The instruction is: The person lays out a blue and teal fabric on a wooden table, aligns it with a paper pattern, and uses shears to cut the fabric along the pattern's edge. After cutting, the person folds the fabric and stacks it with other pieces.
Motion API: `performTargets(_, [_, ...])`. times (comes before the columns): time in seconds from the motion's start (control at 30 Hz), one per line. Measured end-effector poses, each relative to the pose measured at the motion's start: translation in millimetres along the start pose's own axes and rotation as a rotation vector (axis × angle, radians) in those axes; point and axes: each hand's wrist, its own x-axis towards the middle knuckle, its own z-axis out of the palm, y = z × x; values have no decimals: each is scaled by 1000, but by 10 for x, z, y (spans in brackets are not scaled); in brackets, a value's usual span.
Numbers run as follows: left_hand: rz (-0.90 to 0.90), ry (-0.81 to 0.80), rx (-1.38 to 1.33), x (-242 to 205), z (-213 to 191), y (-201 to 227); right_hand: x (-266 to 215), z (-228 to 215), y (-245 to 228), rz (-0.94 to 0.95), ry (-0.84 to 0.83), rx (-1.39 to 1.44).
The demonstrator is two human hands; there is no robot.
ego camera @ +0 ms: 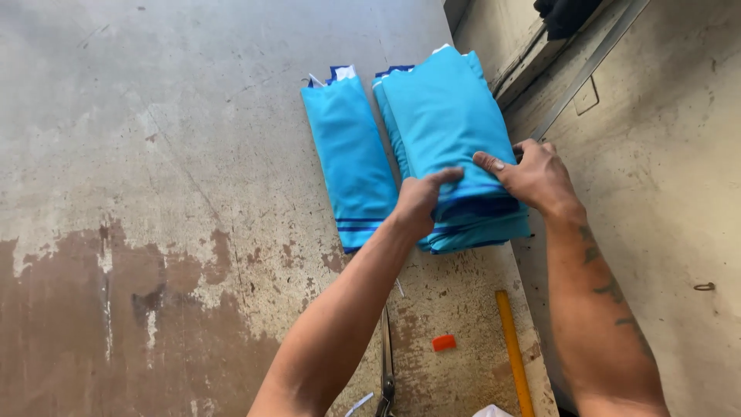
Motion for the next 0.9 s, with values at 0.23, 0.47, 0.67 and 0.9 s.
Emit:
performTargets(0.23, [-111,-371,-472,219,-318,39,16,149,-69,55,-88,418])
performTargets(0.47, [-20,-651,-356,-381,-1004,-212,-6,346,-166,101,-466,972])
performTargets(0.67, [142,-530,-549,249,-1123,268,-321,47,-830,-142,-556,818])
performTargets(0.9, [638,-134,-113,-27,-998,1369,47,113,-1114,-205,-493,761])
